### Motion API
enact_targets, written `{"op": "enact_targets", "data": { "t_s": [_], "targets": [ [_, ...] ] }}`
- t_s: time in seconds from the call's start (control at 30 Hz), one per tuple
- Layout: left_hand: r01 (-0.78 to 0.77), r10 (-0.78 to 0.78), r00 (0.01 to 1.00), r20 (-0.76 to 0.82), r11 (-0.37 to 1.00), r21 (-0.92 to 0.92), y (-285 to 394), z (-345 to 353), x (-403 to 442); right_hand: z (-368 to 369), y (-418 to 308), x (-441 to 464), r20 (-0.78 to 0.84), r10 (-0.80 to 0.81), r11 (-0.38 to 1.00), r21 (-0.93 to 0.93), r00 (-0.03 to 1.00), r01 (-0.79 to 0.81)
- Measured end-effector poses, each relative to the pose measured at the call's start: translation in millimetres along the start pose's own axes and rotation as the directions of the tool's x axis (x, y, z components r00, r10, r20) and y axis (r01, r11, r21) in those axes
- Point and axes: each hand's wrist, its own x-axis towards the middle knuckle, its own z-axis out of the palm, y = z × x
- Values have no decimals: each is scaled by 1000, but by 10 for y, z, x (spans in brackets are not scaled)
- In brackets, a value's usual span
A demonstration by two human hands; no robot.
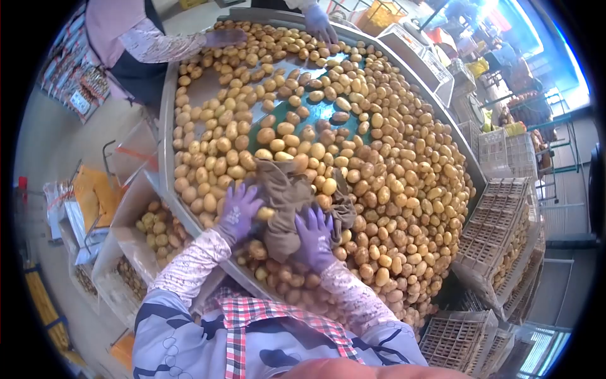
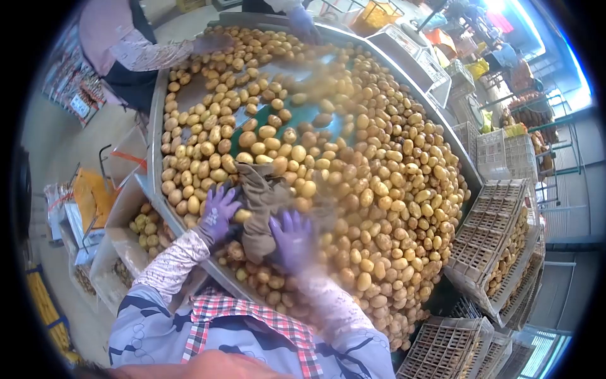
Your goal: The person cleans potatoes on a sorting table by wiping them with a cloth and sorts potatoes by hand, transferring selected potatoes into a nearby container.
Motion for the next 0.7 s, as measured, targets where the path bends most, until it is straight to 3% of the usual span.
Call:
{"op": "enact_targets", "data": {
  "t_s": [0.1, 0.17, 0.23, 0.27, 0.33, 0.37, 0.4, 0.5, 0.53, 0.57, 0.6, 0.63, 0.67, 0.7],
  "targets": [
    [144, -145, 979, -141, 989, -17, -386, -67, 594, 275, 175, 774, -88, 57, 998, -15, 994, -59],
    [298, -310, 948, -78, 944, -139, -726, 25, 994, 289, 354, 1385, -175, 69, 997, 39, 982, -63],
    [416, -425, 900, -99, 904, -99, -1042, 135, 1505, 425, 604, 1993, -225, 53, 998, -20, 973, -59],
    [462, -516, 853, -83, 819, -342, -1135, 79, 1758, 385, 712, 2301, -246, 108, 994, -1, 963, -111],
    [512, -603, 797, -41, 711, -482, -1075, -77, 2000, 251, 871, 2677, -247, 194, 981, 34, 949, -192],
    [545, -609, 792, -45, 739, -396, -956, -252, 2064, 172, 902, 2772, -231, 226, 974, 52, 946, -219],
    [540, -602, 798, -32, 738, -404, -897, -278, 2056, 137, 879, 2770, -296, 253, 967, 91, 921, -236],
    [444, -471, 877, -93, 869, -218, -755, -268, 1766, 353, 923, 2409, -288, 207, 977, 105, 935, -183],
    [327, -351, 932, -93, 922, -207, -841, -177, 1605, 288, 869, 2126, -266, 152, 985, 123, 952, -123],
    [378, -385, 923, -9, 910, -173, -601, -357, 1406, 187, 807, 1774, -244, 94, 988, 141, 965, -61],
    [324, -320, 945, 66, 891, -318, -667, -281, 1303, 98, 758, 1463, -160, 35, 991, 135, 986, -13],
    [184, -207, 978, -6, 882, -434, -656, -219, 1077, 33, 732, 1154, -74, -27, 991, 132, 997, 37],
    [32, -63, 993, -102, 959, -282, -607, -189, 900, 84, 740, 804, -94, -90, 994, 53, 991, 96],
    [43, -64, 997, -36, 904, -425, -472, -314, 781, 132, 823, 534, -109, -158, 987, -29, 981, 156]
  ]
}}
